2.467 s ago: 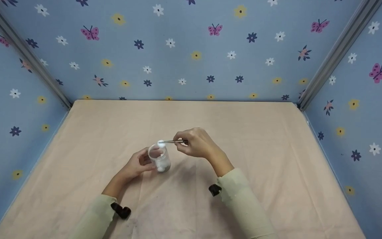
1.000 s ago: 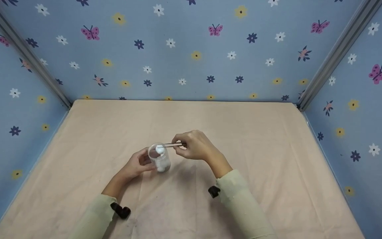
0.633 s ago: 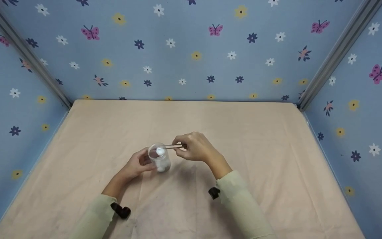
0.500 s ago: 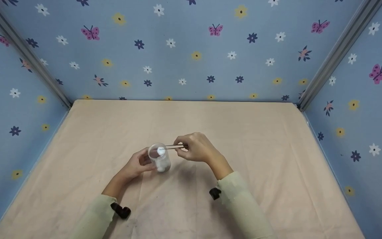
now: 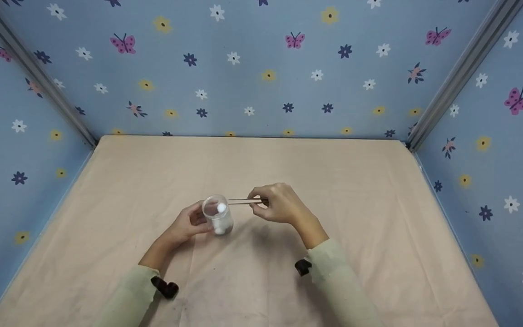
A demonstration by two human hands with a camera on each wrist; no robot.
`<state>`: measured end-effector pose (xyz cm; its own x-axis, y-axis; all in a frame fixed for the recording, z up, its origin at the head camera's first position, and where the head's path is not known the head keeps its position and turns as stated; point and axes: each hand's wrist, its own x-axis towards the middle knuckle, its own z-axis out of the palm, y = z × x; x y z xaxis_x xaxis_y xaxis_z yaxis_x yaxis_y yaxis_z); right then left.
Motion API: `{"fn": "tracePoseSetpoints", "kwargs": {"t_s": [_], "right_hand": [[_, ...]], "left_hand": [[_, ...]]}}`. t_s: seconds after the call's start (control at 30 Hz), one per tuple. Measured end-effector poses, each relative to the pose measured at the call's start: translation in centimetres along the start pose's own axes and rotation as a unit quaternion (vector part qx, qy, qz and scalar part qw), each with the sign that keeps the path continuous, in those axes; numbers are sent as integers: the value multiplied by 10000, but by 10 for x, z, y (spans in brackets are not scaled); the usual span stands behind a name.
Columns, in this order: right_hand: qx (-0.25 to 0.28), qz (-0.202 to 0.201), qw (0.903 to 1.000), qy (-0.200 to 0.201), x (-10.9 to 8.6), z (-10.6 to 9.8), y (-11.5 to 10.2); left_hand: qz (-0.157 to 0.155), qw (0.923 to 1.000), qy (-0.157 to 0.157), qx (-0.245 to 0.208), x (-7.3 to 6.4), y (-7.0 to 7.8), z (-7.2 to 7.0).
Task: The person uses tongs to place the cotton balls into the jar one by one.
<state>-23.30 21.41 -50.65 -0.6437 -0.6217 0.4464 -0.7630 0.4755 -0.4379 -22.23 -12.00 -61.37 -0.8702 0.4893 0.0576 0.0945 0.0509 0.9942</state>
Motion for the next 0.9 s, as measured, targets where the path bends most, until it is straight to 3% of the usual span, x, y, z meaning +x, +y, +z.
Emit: {"fn": "tracePoseSetpoints", "kwargs": {"t_s": [0.6,0.9], "right_hand": [[-115,210,9994,265,-26,-18,14],[-83,418,9975,558,-34,-18,22]], "left_hand": [[35,9999,-45,-134,-1,4,1],[49,9999,-18,-107,-1,4,1]]}}
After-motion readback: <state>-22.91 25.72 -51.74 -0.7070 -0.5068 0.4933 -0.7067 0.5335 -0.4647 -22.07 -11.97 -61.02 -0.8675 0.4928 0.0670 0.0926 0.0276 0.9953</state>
